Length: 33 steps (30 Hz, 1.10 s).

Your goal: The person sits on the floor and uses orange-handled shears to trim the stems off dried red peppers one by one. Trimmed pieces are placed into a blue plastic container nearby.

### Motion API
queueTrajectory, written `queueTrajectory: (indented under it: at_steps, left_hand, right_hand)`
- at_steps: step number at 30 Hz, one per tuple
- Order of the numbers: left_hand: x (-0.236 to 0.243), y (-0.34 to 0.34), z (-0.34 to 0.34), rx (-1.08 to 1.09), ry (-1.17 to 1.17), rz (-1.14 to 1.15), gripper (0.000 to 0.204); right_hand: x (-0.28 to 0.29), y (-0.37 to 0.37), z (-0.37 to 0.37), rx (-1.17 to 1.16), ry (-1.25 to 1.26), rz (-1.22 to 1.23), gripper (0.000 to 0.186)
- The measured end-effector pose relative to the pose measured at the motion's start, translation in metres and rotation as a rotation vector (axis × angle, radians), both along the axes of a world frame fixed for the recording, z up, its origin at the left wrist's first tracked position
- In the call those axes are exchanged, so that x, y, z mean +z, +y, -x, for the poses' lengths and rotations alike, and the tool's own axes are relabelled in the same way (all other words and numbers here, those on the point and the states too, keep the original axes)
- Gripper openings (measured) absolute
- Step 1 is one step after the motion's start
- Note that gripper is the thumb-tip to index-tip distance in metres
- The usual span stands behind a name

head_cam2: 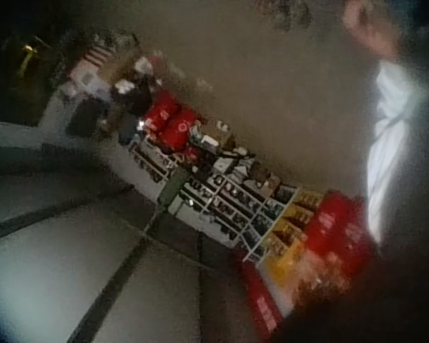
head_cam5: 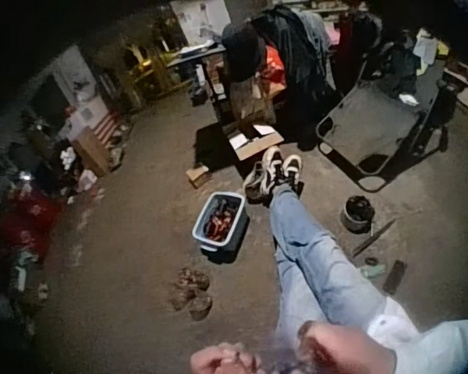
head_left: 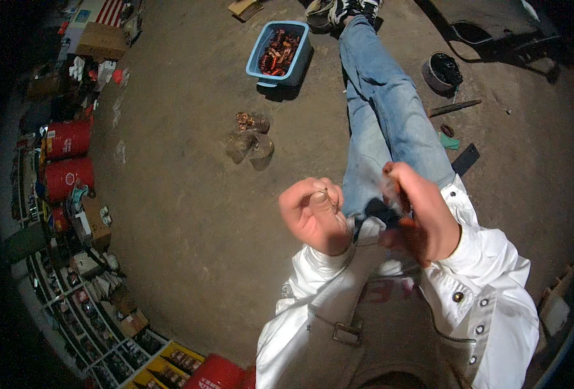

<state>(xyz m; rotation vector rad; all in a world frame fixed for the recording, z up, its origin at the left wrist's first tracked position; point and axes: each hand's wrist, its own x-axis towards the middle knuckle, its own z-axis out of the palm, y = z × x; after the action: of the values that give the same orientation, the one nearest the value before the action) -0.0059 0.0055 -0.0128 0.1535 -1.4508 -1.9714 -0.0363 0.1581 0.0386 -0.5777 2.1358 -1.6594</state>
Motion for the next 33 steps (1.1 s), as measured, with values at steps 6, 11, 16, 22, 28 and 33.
queueTrajectory:
  at_steps: [6, 11, 16, 22, 28, 33]
  left_hand:
    - [0.002, -0.005, -0.002, 0.11, -0.024, 0.278, 0.023]
    - [0.005, -0.005, -0.004, 0.086, -0.119, 0.231, 0.043]
    - [0.006, -0.005, -0.004, 0.085, -0.169, 0.239, 0.049]
    - [0.004, 0.003, -0.006, 0.208, -0.184, 0.157, 0.042]
    - [0.0, -0.008, -0.01, 0.121, -0.201, 0.227, 0.041]
    - [0.003, -0.008, -0.01, 0.087, -0.19, 0.153, 0.04]
  right_hand:
    - [-0.001, -0.002, -0.006, 0.1, 0.103, -0.13, 0.042]
    - [-0.003, -0.006, -0.008, 0.051, 0.169, -0.141, 0.063]
    - [-0.005, -0.009, -0.012, 0.029, 0.124, -0.183, 0.064]
    - [-0.003, -0.012, -0.014, -0.017, 0.172, -0.193, 0.064]
    - [-0.001, -0.011, -0.014, 0.006, 0.15, -0.197, 0.049]
    - [-0.005, -0.015, -0.016, -0.049, 0.139, -0.18, 0.06]
